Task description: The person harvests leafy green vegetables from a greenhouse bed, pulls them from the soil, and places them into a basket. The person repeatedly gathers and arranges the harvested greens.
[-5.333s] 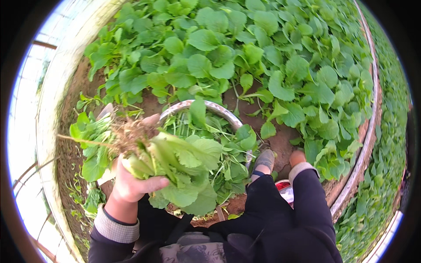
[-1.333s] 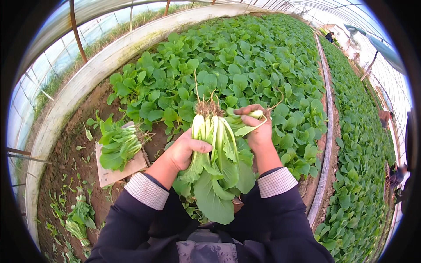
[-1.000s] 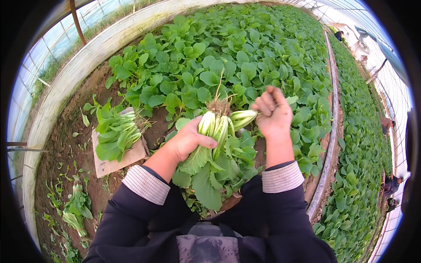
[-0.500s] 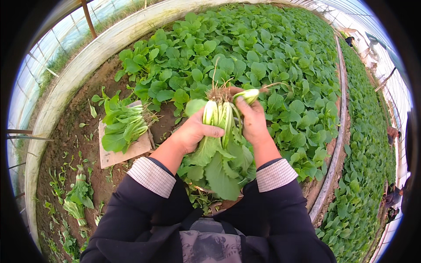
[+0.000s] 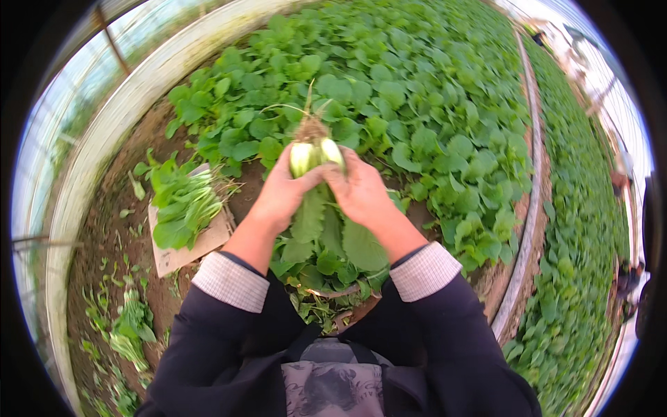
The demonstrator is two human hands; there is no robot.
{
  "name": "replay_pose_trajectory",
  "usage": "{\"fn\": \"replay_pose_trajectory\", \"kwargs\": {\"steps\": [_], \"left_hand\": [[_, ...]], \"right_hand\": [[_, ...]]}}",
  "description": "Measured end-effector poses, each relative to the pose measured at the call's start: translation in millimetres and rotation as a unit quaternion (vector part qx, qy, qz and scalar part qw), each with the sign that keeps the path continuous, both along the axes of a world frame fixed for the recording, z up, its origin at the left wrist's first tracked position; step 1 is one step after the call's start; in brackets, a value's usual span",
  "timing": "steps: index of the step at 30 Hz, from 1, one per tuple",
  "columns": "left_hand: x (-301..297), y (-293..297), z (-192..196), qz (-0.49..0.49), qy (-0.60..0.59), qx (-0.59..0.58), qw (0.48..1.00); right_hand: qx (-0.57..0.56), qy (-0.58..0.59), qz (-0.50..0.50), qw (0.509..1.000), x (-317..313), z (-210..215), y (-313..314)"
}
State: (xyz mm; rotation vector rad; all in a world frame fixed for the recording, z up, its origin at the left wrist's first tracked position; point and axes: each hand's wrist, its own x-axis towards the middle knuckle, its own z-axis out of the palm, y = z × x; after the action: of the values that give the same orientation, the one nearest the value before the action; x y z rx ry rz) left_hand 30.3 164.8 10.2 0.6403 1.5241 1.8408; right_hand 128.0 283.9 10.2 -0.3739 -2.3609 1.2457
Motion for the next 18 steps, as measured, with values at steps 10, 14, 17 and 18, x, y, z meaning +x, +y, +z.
{"fn": "replay_pose_trajectory", "kwargs": {"steps": [10, 14, 17, 18], "left_hand": [[8, 7, -11, -0.008, -0.184, 0.024, 0.983], [10, 8, -8, 0.016, -0.177, 0.058, 0.982], [9, 13, -5, 0.029, -0.153, 0.086, 0.984], [10, 16, -6, 0.02, -0.154, 0.088, 0.984]], "right_hand": [[0.045, -0.002, 0.003, 0.999, -9, -26, -21], [0.163, -0.075, 0.044, 0.983, 3, -16, -10], [0.174, -0.063, 0.082, 0.979, 7, -6, 3], [0.188, -0.07, 0.056, 0.978, 6, -9, -2]]}}
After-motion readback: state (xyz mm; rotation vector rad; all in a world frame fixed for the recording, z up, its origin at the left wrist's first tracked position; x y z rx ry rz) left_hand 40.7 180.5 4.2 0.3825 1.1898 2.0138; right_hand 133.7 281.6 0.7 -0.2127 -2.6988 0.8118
